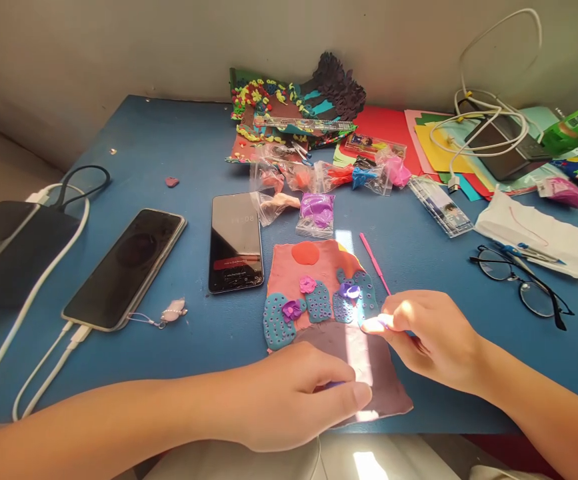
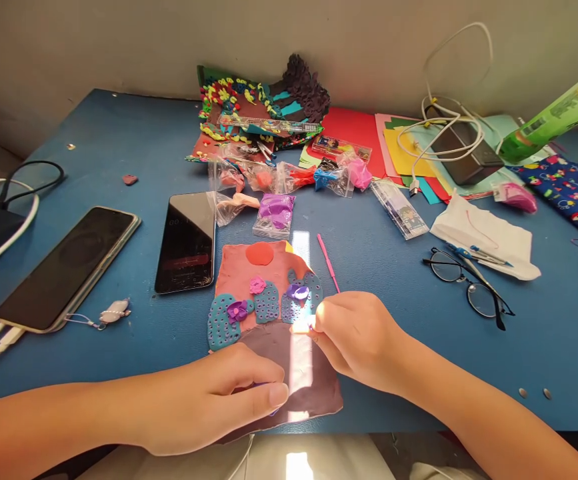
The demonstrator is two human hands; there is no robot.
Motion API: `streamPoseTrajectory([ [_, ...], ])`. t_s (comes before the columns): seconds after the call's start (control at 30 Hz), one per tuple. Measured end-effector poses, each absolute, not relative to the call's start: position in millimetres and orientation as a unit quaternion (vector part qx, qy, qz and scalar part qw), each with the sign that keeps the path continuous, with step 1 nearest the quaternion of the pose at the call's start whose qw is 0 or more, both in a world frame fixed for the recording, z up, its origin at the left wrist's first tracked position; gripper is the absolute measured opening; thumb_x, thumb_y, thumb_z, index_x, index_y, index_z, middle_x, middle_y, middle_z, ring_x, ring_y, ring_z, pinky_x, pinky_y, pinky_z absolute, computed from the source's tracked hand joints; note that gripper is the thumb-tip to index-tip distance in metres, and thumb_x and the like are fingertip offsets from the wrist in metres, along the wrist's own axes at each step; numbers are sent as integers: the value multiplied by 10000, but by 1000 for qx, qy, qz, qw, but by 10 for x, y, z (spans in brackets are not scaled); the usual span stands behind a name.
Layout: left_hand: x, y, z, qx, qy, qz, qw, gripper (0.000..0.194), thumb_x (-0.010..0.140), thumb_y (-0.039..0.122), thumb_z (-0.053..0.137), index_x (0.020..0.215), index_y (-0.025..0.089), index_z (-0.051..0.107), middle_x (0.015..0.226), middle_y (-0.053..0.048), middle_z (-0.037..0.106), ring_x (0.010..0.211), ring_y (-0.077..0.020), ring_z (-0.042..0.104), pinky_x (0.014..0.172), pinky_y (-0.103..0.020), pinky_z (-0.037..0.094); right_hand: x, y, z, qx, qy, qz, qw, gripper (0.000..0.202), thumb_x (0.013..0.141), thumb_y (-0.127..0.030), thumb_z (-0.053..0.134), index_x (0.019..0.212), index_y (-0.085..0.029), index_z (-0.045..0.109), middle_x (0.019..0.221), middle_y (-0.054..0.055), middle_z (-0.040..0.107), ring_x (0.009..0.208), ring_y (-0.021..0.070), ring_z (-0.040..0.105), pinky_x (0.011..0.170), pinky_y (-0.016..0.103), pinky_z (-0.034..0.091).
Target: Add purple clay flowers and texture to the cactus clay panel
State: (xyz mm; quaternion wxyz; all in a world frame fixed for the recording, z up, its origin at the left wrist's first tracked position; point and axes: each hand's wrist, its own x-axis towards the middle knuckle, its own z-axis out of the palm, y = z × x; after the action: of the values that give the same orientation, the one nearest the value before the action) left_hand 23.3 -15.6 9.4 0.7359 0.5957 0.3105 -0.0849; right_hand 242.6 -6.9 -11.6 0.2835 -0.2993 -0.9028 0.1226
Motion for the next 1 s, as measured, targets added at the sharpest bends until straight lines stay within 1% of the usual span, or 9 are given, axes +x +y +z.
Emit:
streamPoseTrajectory([
  [0.07, 233, -151, 95, 593, 311, -90, 737, 444, 968, 438, 337, 604, 184, 324, 573, 56, 253, 545, -92, 257, 501, -266, 244, 2440, -44, -134, -293, -907, 95, 286, 248, 886, -66, 478, 795, -250, 339, 505, -87, 375, 448, 106, 306, 441, 233, 273],
  [0.2, 226, -161, 77, 589, 314, -93, 739, 446, 967, 440, 345, 604, 182, 317, 569, 57, 264, 546, -90, 266, 501, -259, 252, 2438, -10, -148, -299, -905, 10, 303, 116, 899, -101, 543, 873, -202, 492, 547, -45, 526, 517, 106, 468, 494, 236, 347],
  [0.3, 224, -174, 57, 585, 311, -83, 745, 441, 968, 443, 344, 613, 182, 337, 561, 60, 273, 541, -89, 268, 503, -260, 254, 2424, -8, -121, -301, -905, -33, 301, 86, 872, -116, 605, 895, -178, 550, 571, -22, 570, 559, 118, 515, 521, 245, 375],
  [0.37, 230, -173, 53, 586, 308, -75, 746, 437, 971, 427, 344, 609, 182, 333, 560, 60, 275, 538, -87, 265, 504, -260, 254, 2421, -19, -95, -294, -912, -38, 283, 63, 875, -145, 601, 847, -176, 555, 583, -5, 582, 557, 125, 507, 514, 254, 372],
  [0.5, 239, -157, 63, 588, 297, -74, 748, 417, 974, 367, 342, 602, 183, 301, 570, 57, 264, 545, -90, 254, 507, -262, 251, 2433, -55, -69, -289, -933, -15, 215, 284, 902, -138, 501, 630, -211, 464, 481, -39, 482, 457, 104, 394, 474, 260, 323],
  [0.6, 233, -157, 67, 589, 292, -74, 750, 414, 973, 356, 341, 600, 185, 290, 572, 55, 256, 548, -95, 243, 503, -270, 241, 2440, -75, -83, -299, -935, -20, 189, 347, 901, -143, 483, 563, -210, 436, 443, -50, 441, 426, 95, 358, 463, 265, 304],
  [0.8, 231, -158, 85, 591, 300, -77, 745, 415, 971, 382, 343, 608, 186, 306, 577, 55, 266, 555, -94, 260, 514, -264, 253, 2405, -97, -145, -290, -939, -6, 184, 272, 904, -149, 442, 656, -178, 551, 443, -48, 465, 406, 102, 381, 452, 271, 303],
  [0.93, 253, -140, 102, 595, 300, -86, 741, 406, 968, 360, 347, 604, 182, 327, 570, 56, 278, 546, -90, 262, 512, -266, 248, 2373, -88, -179, -312, -933, -15, 178, 274, 912, -171, 444, 668, -167, 570, 424, -48, 445, 381, 106, 374, 437, 278, 292],
  [1.0, 253, -139, 99, 596, 302, -88, 739, 402, 966, 353, 352, 603, 181, 334, 567, 56, 283, 544, -88, 266, 513, -264, 248, 2367, -76, -185, -315, -932, -20, 181, 232, 926, -183, 438, 774, -148, 610, 427, -54, 451, 383, 106, 389, 439, 269, 298],
])
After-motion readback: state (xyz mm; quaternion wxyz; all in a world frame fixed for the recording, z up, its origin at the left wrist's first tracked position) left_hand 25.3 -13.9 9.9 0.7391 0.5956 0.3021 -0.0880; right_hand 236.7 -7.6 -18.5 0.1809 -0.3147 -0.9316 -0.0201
